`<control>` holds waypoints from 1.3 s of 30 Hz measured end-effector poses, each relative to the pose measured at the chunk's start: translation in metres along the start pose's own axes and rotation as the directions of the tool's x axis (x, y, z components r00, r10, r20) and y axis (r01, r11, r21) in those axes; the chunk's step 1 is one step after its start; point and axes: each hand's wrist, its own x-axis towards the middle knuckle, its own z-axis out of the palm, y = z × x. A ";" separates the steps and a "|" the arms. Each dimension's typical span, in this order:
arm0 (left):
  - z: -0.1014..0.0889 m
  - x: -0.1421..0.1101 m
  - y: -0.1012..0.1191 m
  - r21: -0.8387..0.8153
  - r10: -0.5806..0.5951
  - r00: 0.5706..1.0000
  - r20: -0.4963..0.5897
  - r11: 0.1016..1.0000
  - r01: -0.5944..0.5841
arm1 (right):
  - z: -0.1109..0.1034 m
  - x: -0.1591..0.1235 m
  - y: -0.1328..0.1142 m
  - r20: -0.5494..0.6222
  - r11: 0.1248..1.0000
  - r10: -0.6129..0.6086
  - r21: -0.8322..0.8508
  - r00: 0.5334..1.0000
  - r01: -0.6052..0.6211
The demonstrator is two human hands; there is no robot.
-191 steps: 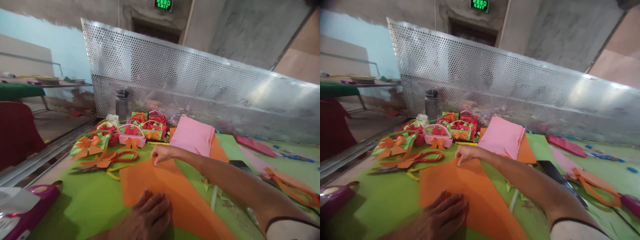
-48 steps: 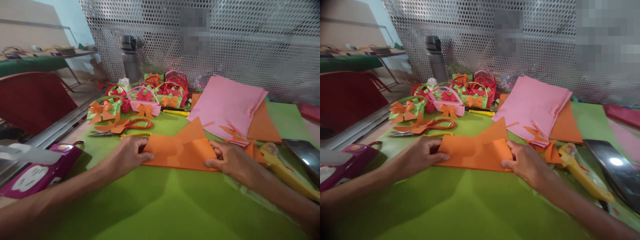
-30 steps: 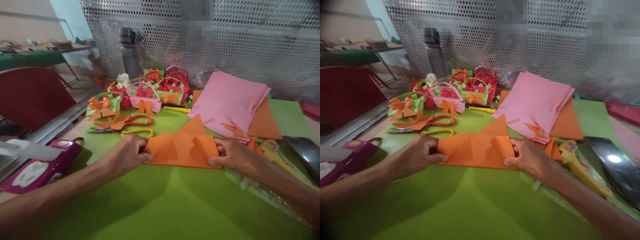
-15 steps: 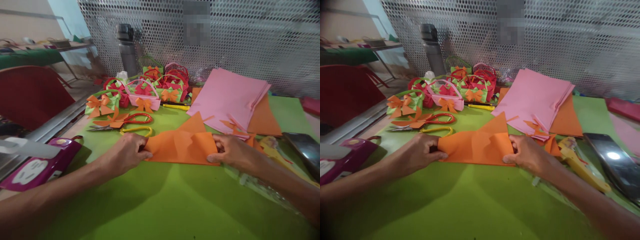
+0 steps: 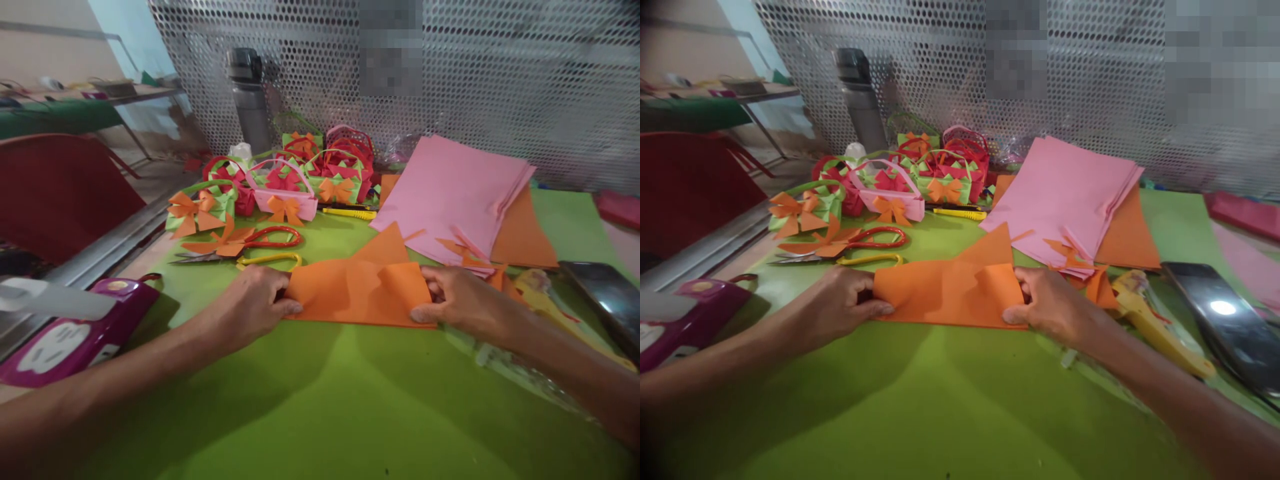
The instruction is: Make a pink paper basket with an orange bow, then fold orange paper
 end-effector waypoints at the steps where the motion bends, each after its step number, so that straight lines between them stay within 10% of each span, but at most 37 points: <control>1: 0.000 0.000 0.000 0.007 -0.001 1.000 -0.001 1.000 0.001 | 0.000 0.000 0.000 0.002 1.000 -0.002 -0.004 1.000 0.002; 13: 0.002 -0.001 -0.002 0.133 0.018 1.000 0.001 0.991 -0.018 | -0.004 -0.003 -0.005 0.051 0.995 -0.040 0.088 0.998 0.036; 39: 0.001 0.007 -0.009 0.188 -0.143 0.976 0.164 0.976 0.111 | -0.001 -0.007 -0.006 -0.067 0.953 -0.101 -0.294 0.993 0.077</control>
